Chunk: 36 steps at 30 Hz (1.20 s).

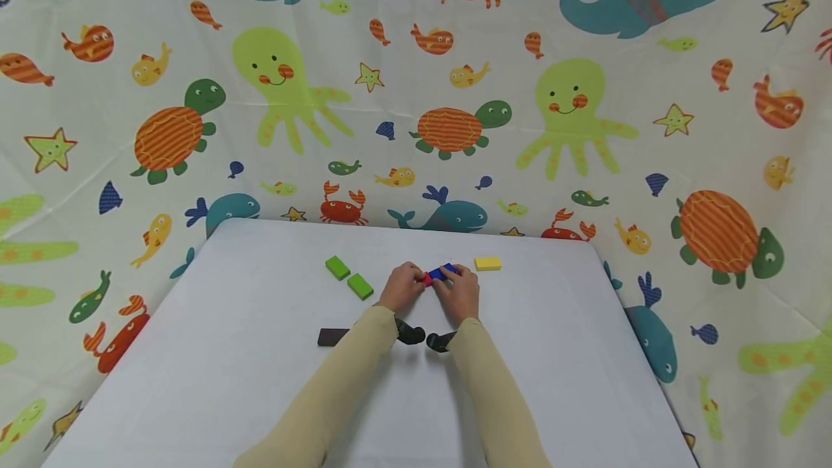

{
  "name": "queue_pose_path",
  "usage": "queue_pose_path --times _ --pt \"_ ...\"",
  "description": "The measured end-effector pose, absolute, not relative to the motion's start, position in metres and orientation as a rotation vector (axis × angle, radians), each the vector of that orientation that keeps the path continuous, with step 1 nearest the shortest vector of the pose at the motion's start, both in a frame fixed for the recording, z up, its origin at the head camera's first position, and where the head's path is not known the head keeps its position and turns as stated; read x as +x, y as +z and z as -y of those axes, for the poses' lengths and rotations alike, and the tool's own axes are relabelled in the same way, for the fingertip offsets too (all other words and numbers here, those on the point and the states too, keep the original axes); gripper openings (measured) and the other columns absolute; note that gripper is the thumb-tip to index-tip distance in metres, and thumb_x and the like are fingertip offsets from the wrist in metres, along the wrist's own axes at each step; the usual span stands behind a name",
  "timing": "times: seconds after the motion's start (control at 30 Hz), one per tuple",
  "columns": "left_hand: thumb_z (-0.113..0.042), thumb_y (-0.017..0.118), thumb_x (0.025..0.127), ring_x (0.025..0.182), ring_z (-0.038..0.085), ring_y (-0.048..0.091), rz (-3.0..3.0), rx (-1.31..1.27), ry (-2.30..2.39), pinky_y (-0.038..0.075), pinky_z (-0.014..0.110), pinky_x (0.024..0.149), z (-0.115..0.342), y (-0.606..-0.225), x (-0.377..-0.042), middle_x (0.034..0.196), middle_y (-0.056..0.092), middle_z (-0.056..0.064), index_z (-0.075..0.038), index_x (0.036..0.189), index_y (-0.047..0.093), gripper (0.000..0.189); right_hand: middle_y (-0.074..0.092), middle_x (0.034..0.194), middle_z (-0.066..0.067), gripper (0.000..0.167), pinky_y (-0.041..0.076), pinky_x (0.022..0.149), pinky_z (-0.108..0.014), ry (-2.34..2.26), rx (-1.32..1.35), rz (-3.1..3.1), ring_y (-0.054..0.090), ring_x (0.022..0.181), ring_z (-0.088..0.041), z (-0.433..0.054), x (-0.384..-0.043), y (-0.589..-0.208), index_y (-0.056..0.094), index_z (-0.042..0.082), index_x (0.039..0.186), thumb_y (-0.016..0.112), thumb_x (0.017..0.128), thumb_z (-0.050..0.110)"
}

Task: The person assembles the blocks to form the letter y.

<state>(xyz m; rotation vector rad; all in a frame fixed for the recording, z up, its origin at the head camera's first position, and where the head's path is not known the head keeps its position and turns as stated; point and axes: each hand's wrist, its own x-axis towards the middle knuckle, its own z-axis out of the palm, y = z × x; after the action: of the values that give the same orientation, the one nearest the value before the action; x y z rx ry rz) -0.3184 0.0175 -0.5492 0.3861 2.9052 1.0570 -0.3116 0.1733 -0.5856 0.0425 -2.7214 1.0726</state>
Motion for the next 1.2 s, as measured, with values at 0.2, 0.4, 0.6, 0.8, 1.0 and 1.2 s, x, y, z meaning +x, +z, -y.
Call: queue_pose_path --times 0.2,0.4,0.6,0.8,1.0,1.2 --pt "-0.007 0.071 0.089 0.093 0.022 0.059 -2.926 0.404 1.055 0.05 0.035 0.09 -0.0175 -0.5492 -0.3177 0.1 0.062 0.009 0.0 0.1 0.075 0.014 0.053 0.134 -0.02 0.043 0.036 0.104 -0.053 1.06 0.023 2.737 0.045 0.123 -0.039 -0.1732 -0.3142 -0.5866 0.066 0.011 0.128 0.07 0.091 0.032" --pt "-0.007 0.071 0.089 0.094 0.022 0.058 -2.903 0.386 1.09 0.05 0.034 0.091 -0.0178 -0.5509 -0.3178 0.101 0.062 0.009 0.001 0.1 0.074 0.014 0.052 0.135 -0.02 0.043 0.035 0.105 -0.054 1.06 0.002 2.758 0.044 0.124 -0.038 -0.1728 -0.3149 -0.5864 0.065 0.012 0.129 0.069 0.092 0.034" --pt "-0.008 0.072 0.089 0.093 0.021 0.058 -2.911 0.397 1.084 0.05 0.034 0.091 -0.0181 -0.5553 -0.3213 0.1 0.062 0.008 0.0 0.1 0.075 0.014 0.051 0.136 -0.02 0.043 0.035 0.104 -0.054 1.059 -0.005 2.763 0.044 0.124 -0.039 -0.1705 -0.3131 -0.5825 0.064 0.011 0.13 0.069 0.092 0.032" --pt "-0.008 0.072 0.089 0.094 0.021 0.058 -2.905 0.392 1.086 0.05 0.034 0.091 -0.0177 -0.555 -0.3221 0.101 0.062 0.008 0.0 0.1 0.075 0.014 0.05 0.137 -0.019 0.043 0.034 0.105 -0.053 1.076 -0.029 2.782 0.043 0.125 -0.038 -0.1687 -0.3126 -0.5796 0.064 0.011 0.131 0.067 0.094 0.033" --pt "-0.008 0.071 0.089 0.094 0.022 0.058 -2.892 0.39 1.092 0.05 0.035 0.091 -0.0176 -0.5524 -0.3206 0.101 0.062 0.009 0.0 0.099 0.074 0.013 0.05 0.138 -0.019 0.042 0.034 0.105 -0.053 1.079 -0.035 2.782 0.043 0.124 -0.038 -0.1685 -0.3129 -0.5792 0.063 0.012 0.131 0.066 0.094 0.032" --pt "-0.009 0.071 0.089 0.094 0.021 0.059 -2.918 0.398 1.055 0.05 0.034 0.091 -0.0175 -0.5528 -0.3207 0.102 0.062 0.008 0.0 0.099 0.075 0.013 0.05 0.138 -0.019 0.042 0.033 0.105 -0.054 1.093 -0.038 2.772 0.043 0.124 -0.038 -0.1674 -0.3114 -0.5794 0.064 0.012 0.131 0.066 0.094 0.032"
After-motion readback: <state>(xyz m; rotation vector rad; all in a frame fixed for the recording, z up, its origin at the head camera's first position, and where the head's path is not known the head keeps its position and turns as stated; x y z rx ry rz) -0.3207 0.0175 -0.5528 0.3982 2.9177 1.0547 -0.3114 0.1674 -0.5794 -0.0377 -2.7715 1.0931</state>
